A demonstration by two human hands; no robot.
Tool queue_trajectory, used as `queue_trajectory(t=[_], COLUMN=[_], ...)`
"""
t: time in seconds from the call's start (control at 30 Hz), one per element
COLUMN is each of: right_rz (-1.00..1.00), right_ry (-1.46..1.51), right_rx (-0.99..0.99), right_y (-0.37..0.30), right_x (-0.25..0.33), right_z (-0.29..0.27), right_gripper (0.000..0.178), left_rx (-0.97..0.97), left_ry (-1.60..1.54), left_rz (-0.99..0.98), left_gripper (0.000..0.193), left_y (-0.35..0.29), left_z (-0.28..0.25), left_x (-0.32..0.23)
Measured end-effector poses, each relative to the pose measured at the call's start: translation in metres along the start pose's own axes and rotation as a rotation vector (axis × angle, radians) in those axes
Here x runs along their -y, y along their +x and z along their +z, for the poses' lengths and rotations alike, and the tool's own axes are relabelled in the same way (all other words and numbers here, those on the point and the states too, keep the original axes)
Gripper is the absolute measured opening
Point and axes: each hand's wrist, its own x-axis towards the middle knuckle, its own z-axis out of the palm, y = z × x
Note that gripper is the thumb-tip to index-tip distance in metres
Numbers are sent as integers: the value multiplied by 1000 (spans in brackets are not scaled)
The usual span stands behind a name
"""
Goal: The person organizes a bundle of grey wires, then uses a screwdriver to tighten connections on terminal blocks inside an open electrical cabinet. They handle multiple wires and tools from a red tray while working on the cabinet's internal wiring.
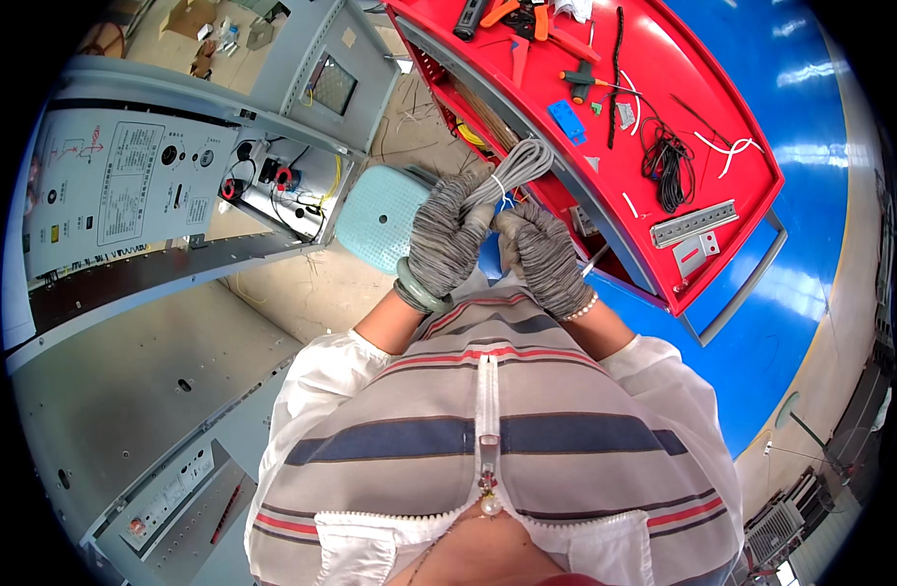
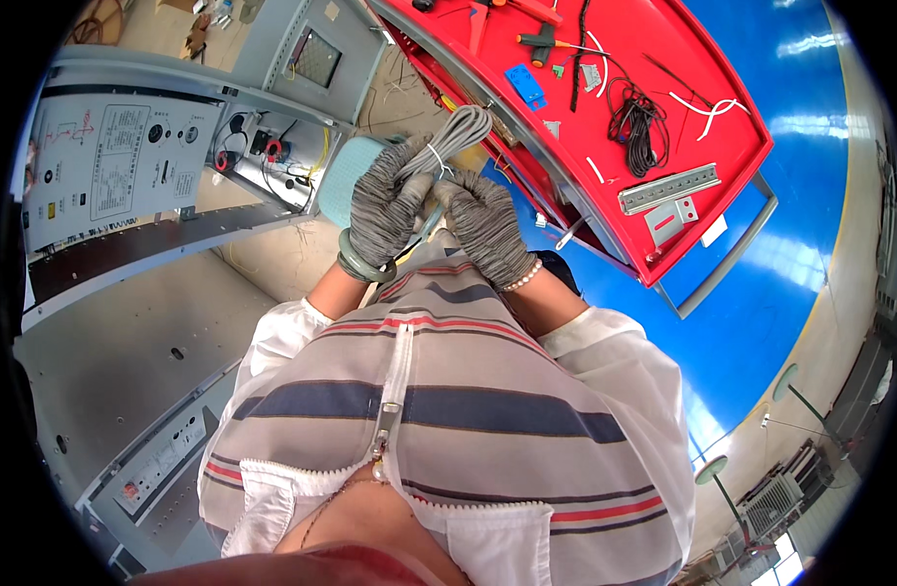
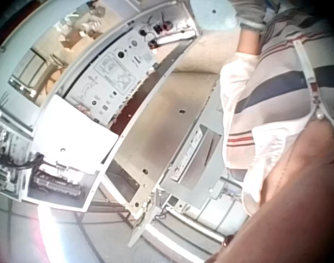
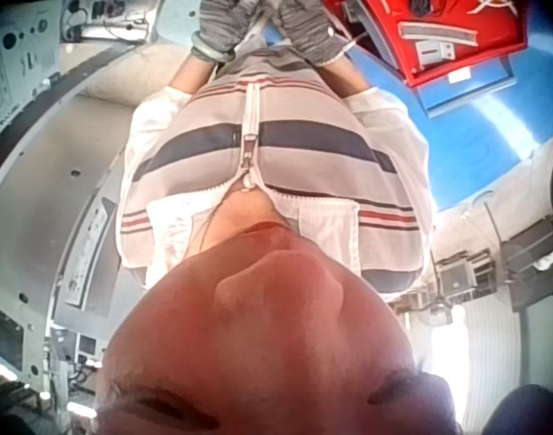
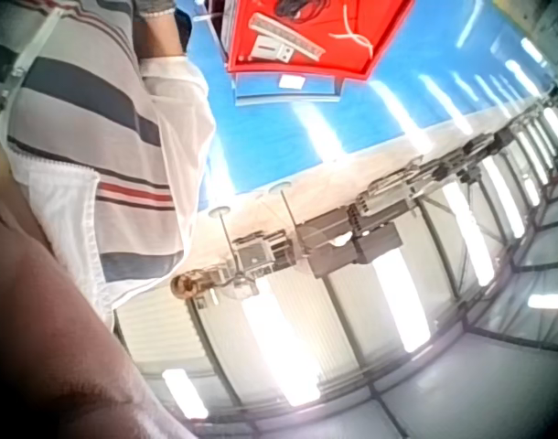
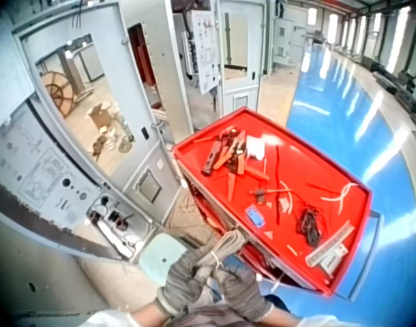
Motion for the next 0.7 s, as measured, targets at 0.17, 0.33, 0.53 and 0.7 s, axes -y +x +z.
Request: queue_trajectory(t=[0.17, 0.33, 0.53, 0.7], right_rz=[-410, -488, -406, -107], right_ry=[-492, -496, -455, -459], right_rx=[-118, -189, 31, -124], right_y=[2, 18, 19, 18], right_x=[11, 7, -16, -4], right_z=[-5, -25, -26, -34], right_gripper=[16, 15, 14, 17], left_rx=[-69, 34, 145, 112], left_ry=[403, 95, -505, -1027], left_rz=[281, 157, -429, -463], left_gripper=[30, 34, 49, 53], left_y=[6, 1, 3, 2], left_z=[-2, -15, -29, -41], left_x=[-7, 11, -7, 14])
